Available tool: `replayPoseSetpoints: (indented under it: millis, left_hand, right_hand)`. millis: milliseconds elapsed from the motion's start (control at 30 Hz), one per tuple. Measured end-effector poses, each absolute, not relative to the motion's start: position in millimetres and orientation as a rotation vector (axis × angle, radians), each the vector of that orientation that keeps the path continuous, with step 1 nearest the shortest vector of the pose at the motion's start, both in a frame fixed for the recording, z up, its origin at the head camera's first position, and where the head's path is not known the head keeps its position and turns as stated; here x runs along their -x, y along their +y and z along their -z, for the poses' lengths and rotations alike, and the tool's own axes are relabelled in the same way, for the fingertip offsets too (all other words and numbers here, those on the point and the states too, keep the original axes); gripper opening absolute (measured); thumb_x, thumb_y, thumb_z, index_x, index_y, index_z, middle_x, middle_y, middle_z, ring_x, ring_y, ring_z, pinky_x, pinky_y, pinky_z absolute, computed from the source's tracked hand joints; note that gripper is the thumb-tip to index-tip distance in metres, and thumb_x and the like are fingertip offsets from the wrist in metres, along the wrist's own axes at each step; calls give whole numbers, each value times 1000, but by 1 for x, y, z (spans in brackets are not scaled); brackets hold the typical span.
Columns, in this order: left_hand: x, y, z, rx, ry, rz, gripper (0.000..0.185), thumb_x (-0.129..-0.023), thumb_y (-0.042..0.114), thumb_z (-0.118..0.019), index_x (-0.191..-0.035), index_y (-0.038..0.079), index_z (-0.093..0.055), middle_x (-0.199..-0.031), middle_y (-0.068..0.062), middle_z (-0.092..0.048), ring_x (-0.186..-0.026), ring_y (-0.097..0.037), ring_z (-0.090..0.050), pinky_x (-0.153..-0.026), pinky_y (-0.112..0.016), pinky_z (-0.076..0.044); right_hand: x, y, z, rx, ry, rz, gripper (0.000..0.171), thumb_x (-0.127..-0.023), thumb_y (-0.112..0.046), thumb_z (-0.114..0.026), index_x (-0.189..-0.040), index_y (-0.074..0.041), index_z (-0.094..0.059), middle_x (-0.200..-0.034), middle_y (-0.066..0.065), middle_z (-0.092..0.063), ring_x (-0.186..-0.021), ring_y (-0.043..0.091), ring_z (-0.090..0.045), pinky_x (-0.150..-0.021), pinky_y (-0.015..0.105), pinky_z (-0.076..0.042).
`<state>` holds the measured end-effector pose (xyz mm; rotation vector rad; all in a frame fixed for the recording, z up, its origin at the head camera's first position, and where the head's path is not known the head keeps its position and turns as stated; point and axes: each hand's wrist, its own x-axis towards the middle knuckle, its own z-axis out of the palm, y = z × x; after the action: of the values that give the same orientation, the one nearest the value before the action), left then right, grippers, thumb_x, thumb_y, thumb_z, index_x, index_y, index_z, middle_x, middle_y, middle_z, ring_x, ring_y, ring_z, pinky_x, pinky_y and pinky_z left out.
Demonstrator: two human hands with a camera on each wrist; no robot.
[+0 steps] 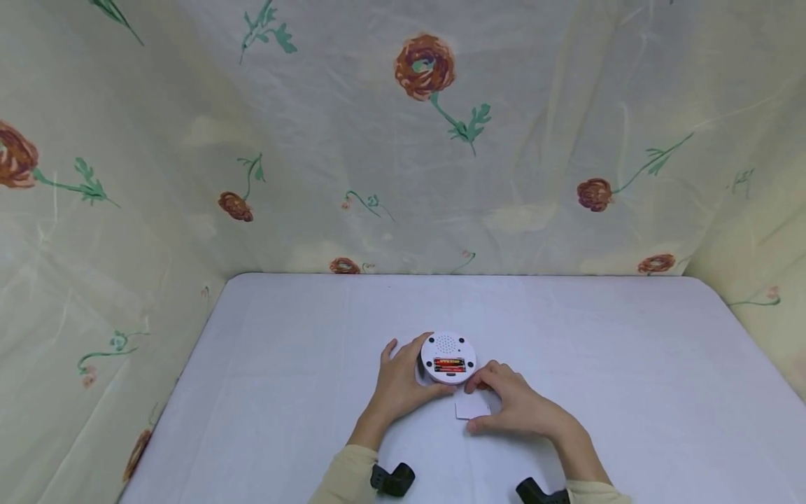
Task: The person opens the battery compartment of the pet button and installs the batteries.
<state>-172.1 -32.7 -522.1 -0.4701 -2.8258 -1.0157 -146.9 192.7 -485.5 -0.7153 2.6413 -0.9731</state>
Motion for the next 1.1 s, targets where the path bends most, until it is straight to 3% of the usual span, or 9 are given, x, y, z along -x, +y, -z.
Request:
replayPoseSetpoints:
  millis: [167, 367, 733, 1100]
  left_hand:
    - [172, -33, 522, 476, -2822, 1007, 95, -66, 57, -78, -143, 21, -37, -137, 2, -55, -128, -15, -50, -116, -51, -16]
    - [172, -33, 521, 472, -2835, 999, 95, -66, 58, -77, -144, 21, -37, -138, 2, -54, -129, -15, -49, -117, -51, -15]
    - [172, -33, 521, 462, -2822, 1030, 96, -65, 57, -79, -143, 19, -38, -138, 2, -54, -129, -14, -49, -117, -50, -15]
    - [173, -32, 524, 476, -2800, 1016, 96, -64, 58, -79, -142, 19, -39, -137, 2, -55, -128, -13, -50, -116, -50, -16]
  right_hand:
    - [146, 190, 488, 793, 2704, 901, 41, -67, -49, -80, -94, -25, -59, -96, -11, -52, -91, 6, -41, -78, 28, -30]
    - [147, 191, 490, 835, 2723, 885, 29, -70, -38, -79, -89, -25, -61, -94, -12, -53, -92, 6, -42, -78, 28, -31]
    - [148, 198, 488, 821, 2713, 970, 25, -75, -31, -76, -91, -25, -58, -85, -13, -54, -82, 1, -48, -75, 22, -39]
    - [151, 201, 484, 736, 2665, 1080, 28, -76, -29, -77, -94, -22, -57, -89, -11, -56, -83, 4, -50, -74, 19, -44]
